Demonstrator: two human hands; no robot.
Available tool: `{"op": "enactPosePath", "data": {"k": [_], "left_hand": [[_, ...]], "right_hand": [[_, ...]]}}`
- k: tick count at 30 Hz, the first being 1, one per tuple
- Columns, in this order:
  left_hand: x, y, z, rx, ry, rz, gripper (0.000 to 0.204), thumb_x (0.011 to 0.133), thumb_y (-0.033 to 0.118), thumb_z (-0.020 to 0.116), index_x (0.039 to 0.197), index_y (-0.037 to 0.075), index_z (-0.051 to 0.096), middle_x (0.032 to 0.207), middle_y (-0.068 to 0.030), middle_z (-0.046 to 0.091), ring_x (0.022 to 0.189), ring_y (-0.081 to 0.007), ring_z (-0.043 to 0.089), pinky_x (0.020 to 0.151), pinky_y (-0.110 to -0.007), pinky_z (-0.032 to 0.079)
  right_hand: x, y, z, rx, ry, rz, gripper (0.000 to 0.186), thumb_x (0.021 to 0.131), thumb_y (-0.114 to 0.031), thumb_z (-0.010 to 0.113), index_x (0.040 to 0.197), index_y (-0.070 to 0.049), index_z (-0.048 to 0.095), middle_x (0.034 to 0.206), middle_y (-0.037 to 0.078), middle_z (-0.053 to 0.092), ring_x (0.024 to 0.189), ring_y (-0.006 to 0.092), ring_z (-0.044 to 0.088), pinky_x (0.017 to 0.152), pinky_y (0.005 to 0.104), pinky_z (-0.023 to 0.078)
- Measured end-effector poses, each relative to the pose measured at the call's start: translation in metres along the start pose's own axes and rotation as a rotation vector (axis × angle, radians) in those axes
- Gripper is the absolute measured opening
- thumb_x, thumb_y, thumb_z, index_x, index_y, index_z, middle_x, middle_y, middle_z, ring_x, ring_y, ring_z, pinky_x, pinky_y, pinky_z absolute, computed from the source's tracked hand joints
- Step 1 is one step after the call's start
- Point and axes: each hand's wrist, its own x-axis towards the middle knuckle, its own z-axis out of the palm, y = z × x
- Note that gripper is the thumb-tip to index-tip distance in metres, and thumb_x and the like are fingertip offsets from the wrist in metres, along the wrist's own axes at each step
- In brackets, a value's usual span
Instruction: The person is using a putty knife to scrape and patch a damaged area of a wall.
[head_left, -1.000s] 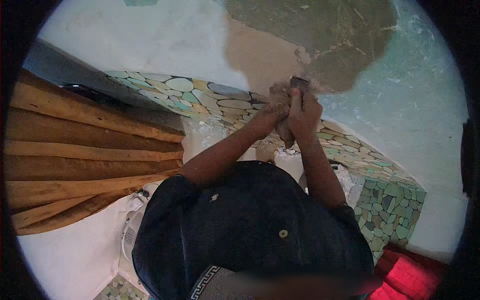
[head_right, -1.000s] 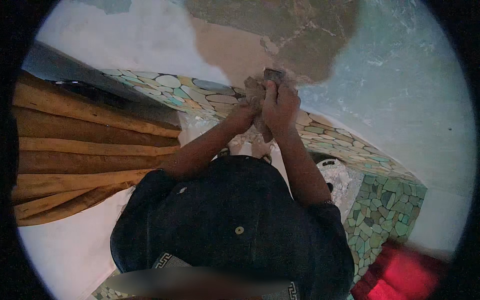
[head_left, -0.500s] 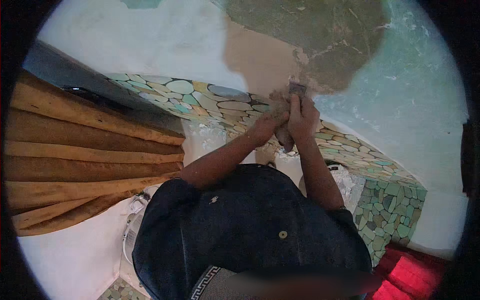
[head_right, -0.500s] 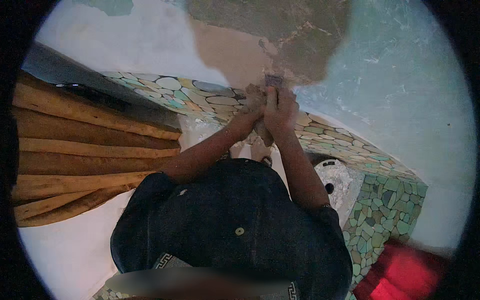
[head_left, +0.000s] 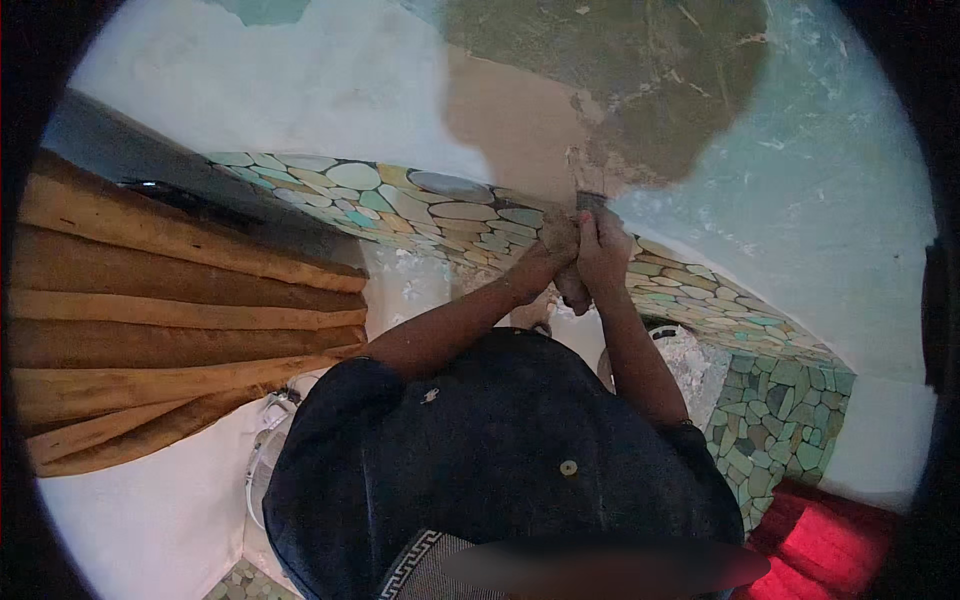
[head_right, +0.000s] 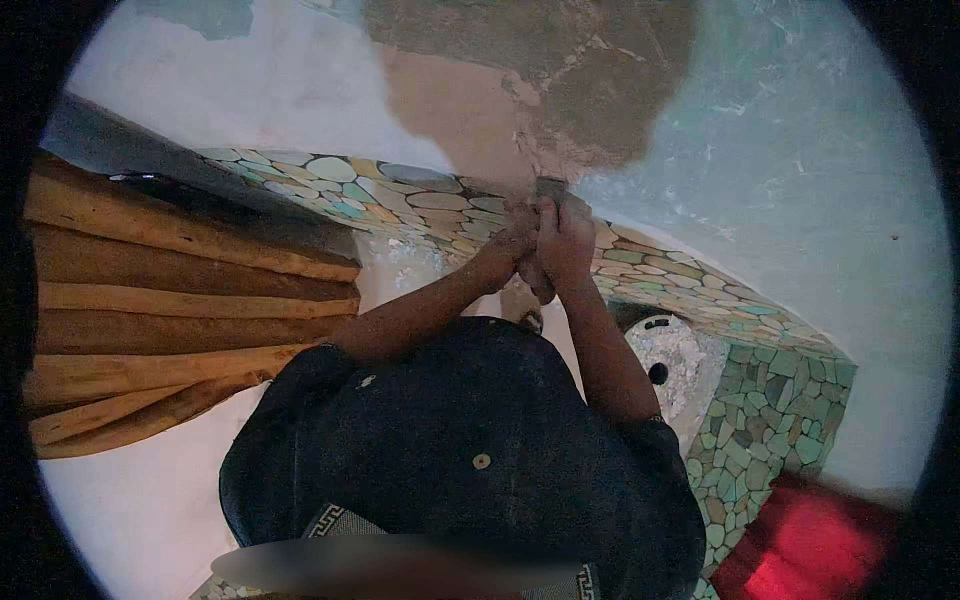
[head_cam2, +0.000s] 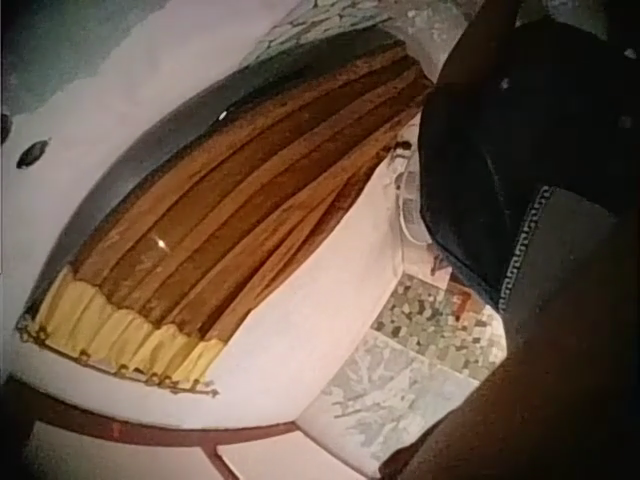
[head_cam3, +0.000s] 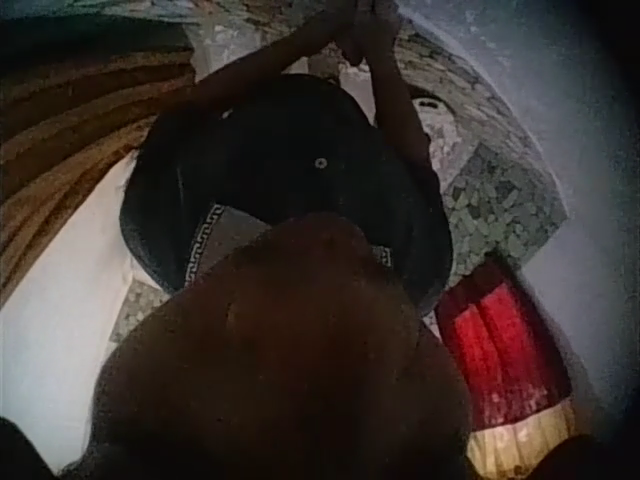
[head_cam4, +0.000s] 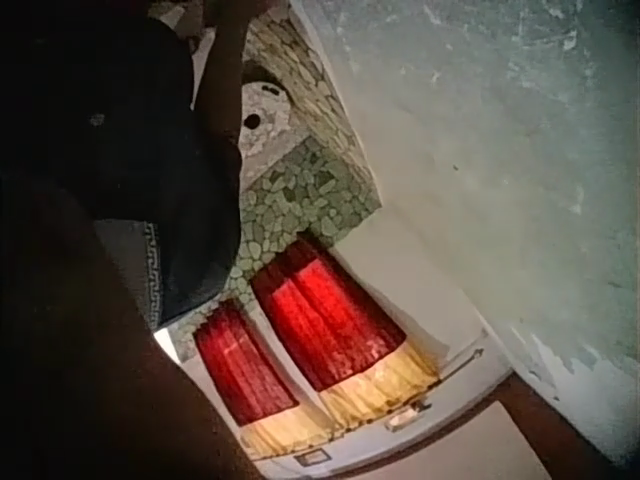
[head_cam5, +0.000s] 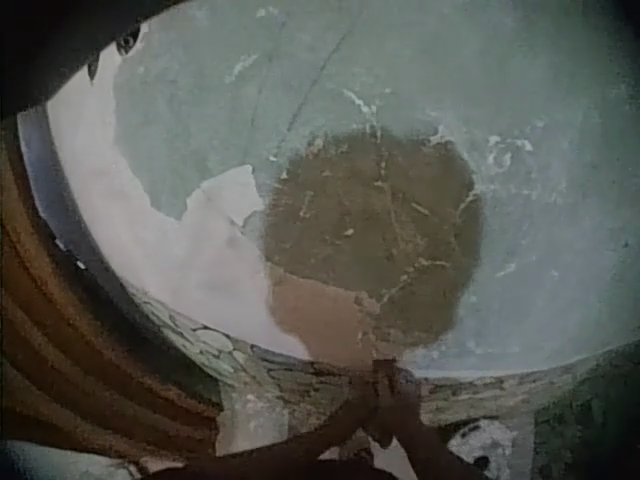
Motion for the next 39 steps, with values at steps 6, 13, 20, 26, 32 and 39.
{"op": "enactPosePath", "data": {"k": [6, 13, 20, 26, 32, 39], "left_hand": [[0.009, 0.023, -0.01, -0.104, 0.093, 0.059, 0.055, 0.091, 0.044, 0.05, 0.126, 0.002, 0.047, 0.117, -0.0139, 0.055, 0.104, -0.0237, 0.053, 0.088, -0.035, 0.043], [-0.004, 0.03, 0.0, 0.19, 0.133, 0.027, 0.056, 0.09, 0.048, 0.05, 0.119, 0.0, 0.051, 0.109, -0.013, 0.057, 0.096, -0.0209, 0.054, 0.081, -0.035, 0.046], [0.001, 0.018, -0.012, 0.049, 0.073, -0.001, 0.054, 0.089, 0.048, 0.053, 0.113, 0.0, 0.056, 0.101, -0.0125, 0.06, 0.092, -0.0204, 0.055, 0.08, -0.036, 0.046], [0.006, 0.026, -0.022, 0.093, -0.025, -0.028, 0.047, 0.092, 0.041, 0.05, 0.116, 0.002, 0.054, 0.107, -0.0118, 0.059, 0.099, -0.0216, 0.055, 0.085, -0.037, 0.045], [-0.005, 0.034, -0.01, 0.148, 0.033, 0.114, 0.049, 0.092, 0.041, 0.05, 0.121, 0.001, 0.05, 0.114, -0.013, 0.056, 0.1, -0.0231, 0.054, 0.086, -0.038, 0.044], [-0.004, 0.06, -0.02, 0.327, 0.03, 0.073, 0.052, 0.093, 0.041, 0.048, 0.124, 0.001, 0.048, 0.118, -0.0148, 0.054, 0.107, -0.0231, 0.051, 0.091, -0.037, 0.042]], "right_hand": [[0.03, -0.034, -0.005, -0.127, 0.045, -0.17, 0.023, 0.087, -0.02, 0.054, 0.083, 0.002, 0.057, 0.073, 0.021, 0.058, 0.064, 0.0421, 0.055, 0.058, 0.0478, 0.042], [0.007, -0.017, 0.0, -0.038, 0.081, -0.046, 0.022, 0.086, -0.019, 0.056, 0.081, 0.002, 0.057, 0.076, 0.023, 0.058, 0.071, 0.0416, 0.056, 0.062, 0.0487, 0.043], [0.014, -0.029, -0.002, -0.136, 0.018, -0.051, 0.019, 0.087, -0.016, 0.055, 0.082, 0.001, 0.058, 0.074, 0.022, 0.057, 0.069, 0.0407, 0.056, 0.062, 0.0484, 0.043], [0.018, -0.036, -0.006, -0.031, 0.117, -0.087, 0.017, 0.088, -0.015, 0.053, 0.084, 0.0, 0.06, 0.079, 0.022, 0.058, 0.071, 0.0401, 0.056, 0.062, 0.0478, 0.044], [0.012, -0.026, 0.003, -0.058, 0.057, -0.051, 0.018, 0.088, -0.017, 0.053, 0.09, 0.0, 0.059, 0.081, 0.021, 0.058, 0.077, 0.0397, 0.056, 0.066, 0.0468, 0.044], [0.034, -0.053, -0.005, -0.119, 0.046, -0.005, 0.025, 0.089, -0.024, 0.054, 0.091, 0.0, 0.059, 0.081, 0.022, 0.059, 0.074, 0.0412, 0.058, 0.063, 0.0466, 0.045]]}}
